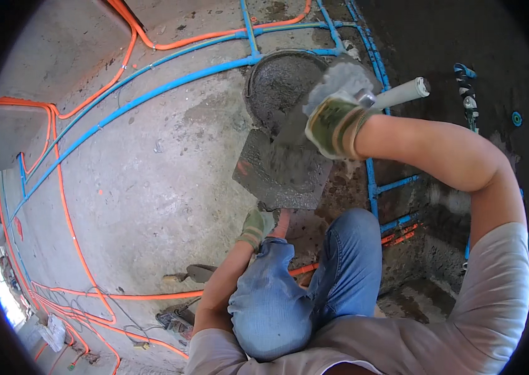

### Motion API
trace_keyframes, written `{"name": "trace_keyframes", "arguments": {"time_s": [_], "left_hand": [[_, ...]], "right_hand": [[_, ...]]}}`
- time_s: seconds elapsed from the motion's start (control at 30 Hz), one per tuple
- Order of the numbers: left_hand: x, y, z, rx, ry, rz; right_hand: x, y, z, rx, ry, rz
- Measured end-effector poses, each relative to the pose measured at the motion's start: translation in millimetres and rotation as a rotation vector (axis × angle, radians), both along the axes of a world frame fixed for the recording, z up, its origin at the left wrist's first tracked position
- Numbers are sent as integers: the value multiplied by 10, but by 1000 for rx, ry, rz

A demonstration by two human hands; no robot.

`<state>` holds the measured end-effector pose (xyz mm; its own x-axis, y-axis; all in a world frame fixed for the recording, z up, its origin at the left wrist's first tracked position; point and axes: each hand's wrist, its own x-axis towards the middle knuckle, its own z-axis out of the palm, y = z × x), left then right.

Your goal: Applying and smoothing cement on a wall around pipes using a trowel.

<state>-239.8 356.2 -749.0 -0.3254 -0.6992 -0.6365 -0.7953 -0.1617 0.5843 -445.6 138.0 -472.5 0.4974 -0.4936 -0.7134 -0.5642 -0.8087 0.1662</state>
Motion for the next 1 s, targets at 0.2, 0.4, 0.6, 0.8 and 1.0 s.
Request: {"name": "trace_keyframes", "arguments": {"time_s": [0.2,0.4,0.6,0.8,1.0], "left_hand": [[102,61,-324,-221,-29,-384],[348,111,-554,123,676,425],[461,-35,-36,-168,313,-41],[226,-231,939,-154,587,101],[-801,-1065,1850,-165,607,56]], "right_hand": [[-331,-386,-599,-213,-125,-267],[17,91,-594,-177,-116,-246],[84,792,220,-24,-160,-157],[-847,1416,658,-752,-819,-834],[-1379,2211,735,-103,-1136,-1340]]}}
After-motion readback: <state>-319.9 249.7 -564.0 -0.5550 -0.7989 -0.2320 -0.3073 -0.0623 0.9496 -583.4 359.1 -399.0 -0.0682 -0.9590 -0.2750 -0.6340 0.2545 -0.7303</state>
